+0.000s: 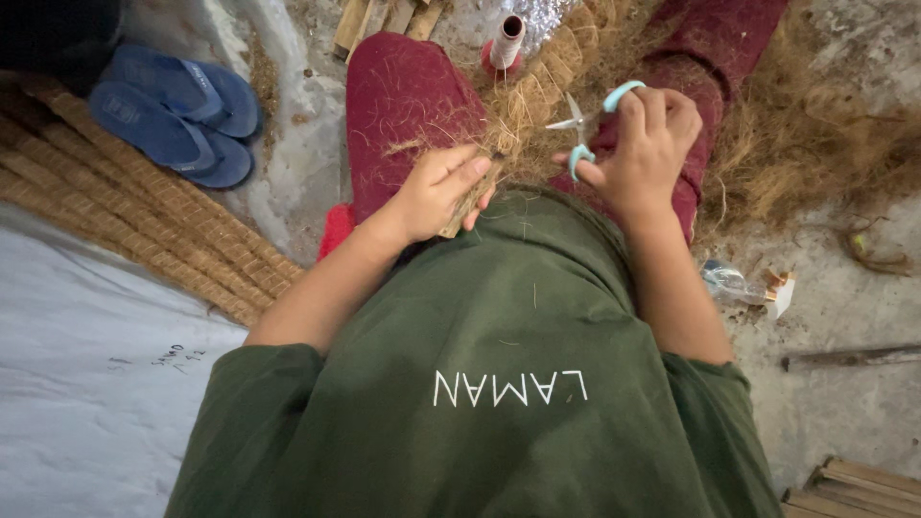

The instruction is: The person sits on the floor and wraps loose brown coir fiber around a wooden stick, binding it with string and trimming stray fibers with scissors. They rotate the stick as they work and at the end set it down and pick up a new bare wooden stick.

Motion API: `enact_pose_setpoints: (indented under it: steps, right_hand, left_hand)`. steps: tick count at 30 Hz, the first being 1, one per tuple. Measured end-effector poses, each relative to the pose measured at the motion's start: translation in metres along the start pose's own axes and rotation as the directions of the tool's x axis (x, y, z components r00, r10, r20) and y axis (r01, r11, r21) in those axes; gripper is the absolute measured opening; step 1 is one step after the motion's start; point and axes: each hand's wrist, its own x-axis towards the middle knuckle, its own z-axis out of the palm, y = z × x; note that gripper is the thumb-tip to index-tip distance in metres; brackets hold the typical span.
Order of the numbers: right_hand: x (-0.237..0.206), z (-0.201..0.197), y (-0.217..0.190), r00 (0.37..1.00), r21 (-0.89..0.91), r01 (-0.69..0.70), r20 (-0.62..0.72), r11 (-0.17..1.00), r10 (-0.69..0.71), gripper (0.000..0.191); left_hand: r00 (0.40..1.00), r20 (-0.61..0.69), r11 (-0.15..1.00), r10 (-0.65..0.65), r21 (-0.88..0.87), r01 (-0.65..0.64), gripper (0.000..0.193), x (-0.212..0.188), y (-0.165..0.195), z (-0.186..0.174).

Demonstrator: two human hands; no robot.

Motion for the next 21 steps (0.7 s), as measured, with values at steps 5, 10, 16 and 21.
enact_pose_setpoints:
  steps: [5, 10, 16, 21]
  right_hand:
    - [0.011, 0.001, -0.008, 1.0, 0.006, 0.02, -0.017, 1.0, -0.02, 0.079]
    - [0.007, -0.002, -0.006, 0.999, -0.028, 0.033, -0.02, 0.999, -0.034, 0.05]
    - [-0.004, 0.009, 0.009, 0.999, 0.07, 0.046, -0.015, 0.996, -0.045, 0.031]
    - [-0.007, 0.005, 0.008, 0.996, 0.038, 0.074, -0.048, 0.996, -0.073, 0.055]
  left_hand:
    - [0.999, 0.047, 0.993, 0.028, 0.109, -0.033, 0.033, -0.001, 0.0, 0.003]
    - [0.999, 0.034, 0.992, 0.038, 0.122, -0.042, 0.035, -0.004, -0.001, 0.003]
    - [0.999, 0.052, 1.0, 0.007, 0.021, -0.008, 0.033, 0.0, -0.002, -0.001]
    - [0.999, 0.054, 0.999, 0.009, 0.031, -0.01, 0.034, -0.001, -0.001, -0.002]
